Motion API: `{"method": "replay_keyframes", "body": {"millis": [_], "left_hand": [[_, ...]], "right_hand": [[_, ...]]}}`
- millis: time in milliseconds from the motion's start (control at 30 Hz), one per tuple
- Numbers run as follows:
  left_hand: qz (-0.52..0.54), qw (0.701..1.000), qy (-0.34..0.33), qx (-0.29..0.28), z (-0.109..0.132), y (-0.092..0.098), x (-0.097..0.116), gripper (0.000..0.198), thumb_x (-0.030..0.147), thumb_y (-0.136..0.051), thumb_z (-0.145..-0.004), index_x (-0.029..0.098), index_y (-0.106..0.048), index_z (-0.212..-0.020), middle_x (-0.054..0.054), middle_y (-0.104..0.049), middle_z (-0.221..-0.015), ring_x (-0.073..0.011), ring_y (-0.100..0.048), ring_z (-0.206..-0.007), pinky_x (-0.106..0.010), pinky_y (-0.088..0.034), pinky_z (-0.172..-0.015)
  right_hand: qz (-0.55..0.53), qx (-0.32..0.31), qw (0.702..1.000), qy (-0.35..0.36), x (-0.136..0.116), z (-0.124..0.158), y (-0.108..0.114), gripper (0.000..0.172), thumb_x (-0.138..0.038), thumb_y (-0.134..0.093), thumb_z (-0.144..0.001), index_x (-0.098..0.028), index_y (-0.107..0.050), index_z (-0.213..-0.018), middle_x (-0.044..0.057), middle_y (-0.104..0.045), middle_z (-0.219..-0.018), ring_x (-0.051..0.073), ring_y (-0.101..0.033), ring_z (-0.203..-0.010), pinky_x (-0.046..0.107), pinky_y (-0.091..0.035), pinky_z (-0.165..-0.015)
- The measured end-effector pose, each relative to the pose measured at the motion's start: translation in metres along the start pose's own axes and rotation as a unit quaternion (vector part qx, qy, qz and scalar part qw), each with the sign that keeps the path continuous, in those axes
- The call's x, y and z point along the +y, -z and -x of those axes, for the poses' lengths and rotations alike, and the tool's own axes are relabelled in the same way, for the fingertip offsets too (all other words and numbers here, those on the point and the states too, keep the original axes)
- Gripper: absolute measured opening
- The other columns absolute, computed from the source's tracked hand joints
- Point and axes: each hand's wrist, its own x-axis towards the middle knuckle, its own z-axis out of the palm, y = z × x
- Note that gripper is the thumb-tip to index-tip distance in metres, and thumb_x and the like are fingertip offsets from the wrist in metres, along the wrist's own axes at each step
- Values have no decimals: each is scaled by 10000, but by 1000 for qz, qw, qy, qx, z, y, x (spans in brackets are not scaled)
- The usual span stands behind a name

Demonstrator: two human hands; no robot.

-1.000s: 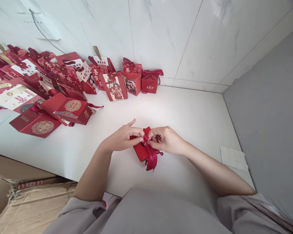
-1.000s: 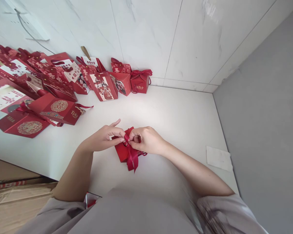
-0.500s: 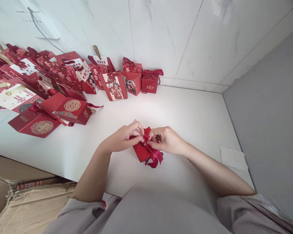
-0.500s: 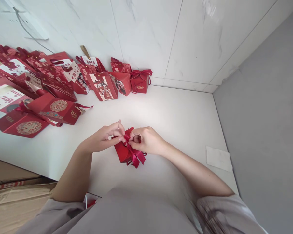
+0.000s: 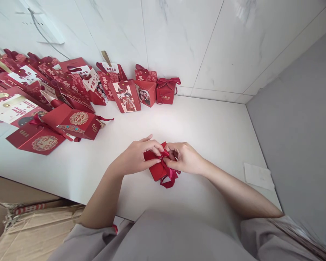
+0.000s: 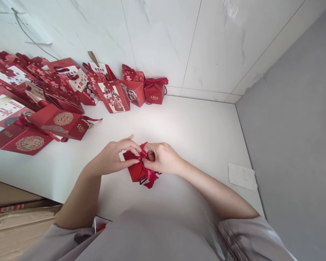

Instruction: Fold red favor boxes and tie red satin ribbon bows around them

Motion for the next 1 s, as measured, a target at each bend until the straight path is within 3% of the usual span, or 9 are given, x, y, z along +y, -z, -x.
{"method": "replay_keyframes", "body": {"millis": [67,133,200,300,500,700,1000], "left_hand": [[-56,998,-6,24,0,-2,6,156,186,-547,-827,238,-604,-962,37,-714,-911,-123,-652,-806,-451,-292,-1150],[-77,996,12,34,1,-3,10,153,169,-528,-823,230,-595,-946,33,-691,-848,-122,-626,-755,-410,-406,-1036],[-49,998,40,22,2,-4,12,174,162,-513,-823,225,-574,-973,30,-662,-802,-112,-597,-697,-312,-498,-834],[19,997,70,-1,2,-4,12,189,153,-508,-817,223,-550,-988,31,-637,-801,-96,-577,-678,-211,-481,-618],[76,995,62,-11,2,0,12,85,155,-519,-809,201,-543,-876,19,-634,-821,-101,-590,-729,-221,-495,-678],[94,993,62,-36,1,2,11,77,165,-516,-813,199,-559,-867,13,-646,-821,-105,-590,-726,-204,-470,-613],[78,977,201,10,3,-1,14,46,232,-553,-816,226,-554,-862,73,-701,-724,-99,-586,-625,-195,-412,-544]], "right_hand": [[8,-3,1000,0,0,0,0,88,-156,-531,-756,-211,-467,-733,-73,-459,-591,77,-394,-514,197,-341,-513],[18,-3,1000,4,0,0,0,106,-145,-521,-750,-214,-446,-721,-76,-456,-582,76,-389,-507,197,-342,-515],[28,0,1000,8,0,0,-1,127,-140,-516,-746,-216,-422,-709,-79,-452,-568,76,-381,-500,198,-340,-516],[43,8,999,6,-1,0,-3,135,-143,-517,-749,-218,-412,-710,-80,-453,-558,79,-375,-491,202,-333,-510],[53,17,998,7,-3,0,-7,107,-128,-513,-752,-219,-461,-775,-80,-446,-562,84,-384,-486,208,-329,-521],[93,23,995,9,-6,1,-7,107,-129,-498,-762,-215,-496,-825,-64,-474,-591,93,-381,-501,219,-312,-534],[140,34,989,38,-4,2,-13,53,-160,-491,-826,-209,-471,-829,-57,-480,-604,101,-361,-510,242,-316,-581]]}}
